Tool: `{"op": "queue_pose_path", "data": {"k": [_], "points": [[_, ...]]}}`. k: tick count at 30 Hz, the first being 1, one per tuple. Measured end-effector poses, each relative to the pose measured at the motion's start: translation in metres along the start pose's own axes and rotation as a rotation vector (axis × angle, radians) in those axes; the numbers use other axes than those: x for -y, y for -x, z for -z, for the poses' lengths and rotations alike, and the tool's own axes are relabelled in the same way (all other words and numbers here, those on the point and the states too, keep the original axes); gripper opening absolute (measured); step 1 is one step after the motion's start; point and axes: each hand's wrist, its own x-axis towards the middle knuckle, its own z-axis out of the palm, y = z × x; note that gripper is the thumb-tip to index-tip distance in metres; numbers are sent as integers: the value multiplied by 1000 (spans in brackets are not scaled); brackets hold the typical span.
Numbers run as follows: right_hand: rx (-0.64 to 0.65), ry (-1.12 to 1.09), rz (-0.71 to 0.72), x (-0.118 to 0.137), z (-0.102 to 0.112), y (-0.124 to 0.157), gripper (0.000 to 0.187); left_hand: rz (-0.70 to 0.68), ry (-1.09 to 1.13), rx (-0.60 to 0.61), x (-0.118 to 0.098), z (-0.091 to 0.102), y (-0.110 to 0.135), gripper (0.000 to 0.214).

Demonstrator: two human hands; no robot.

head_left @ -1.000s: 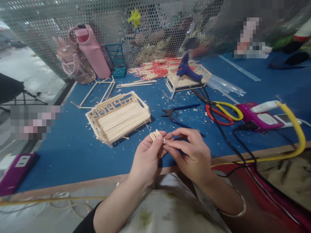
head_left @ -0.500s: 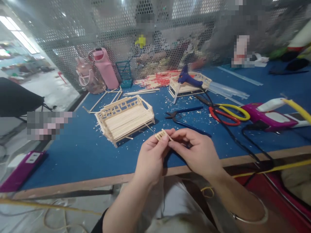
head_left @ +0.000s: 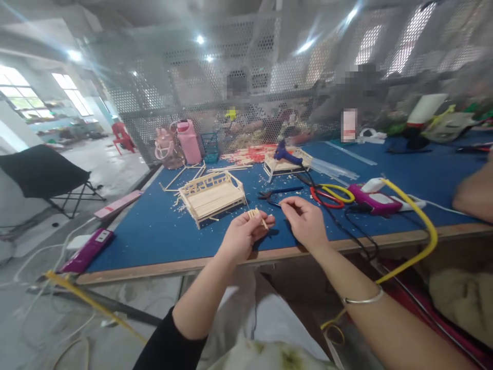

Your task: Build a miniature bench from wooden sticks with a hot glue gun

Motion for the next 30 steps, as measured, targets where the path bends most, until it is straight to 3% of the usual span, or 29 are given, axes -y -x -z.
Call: {"op": "queue_pose_path", "data": {"k": [3, 6, 9, 12, 15, 21, 26, 30], "points": [[51, 419, 91, -14, 26, -18, 17, 38, -16, 7, -3, 2, 1, 11], [159, 787, -1, -29, 60, -37, 17, 21, -18, 8, -3, 3, 1, 14], [167, 947, -102, -37, 93, -50, 19, -12, -27, 23, 0, 6, 0, 23], [204, 1037, -147, -36, 109, -58, 22, -34, -37, 40, 1, 7, 0, 32], [312, 1056, -112, -26, 102, -61, 24, -35, -35, 32, 0, 6, 1, 35], [560, 1090, -99, -11, 63, -56, 19, -47, -39, 27, -1, 6, 3, 34], [595, 1207, -143, -11, 65, -50, 27, -45, -34, 40, 1, 7, 2, 36], [530, 1313, -160, -9, 75, -51, 32, -52, -31, 66, 2, 7, 1, 35]]}}
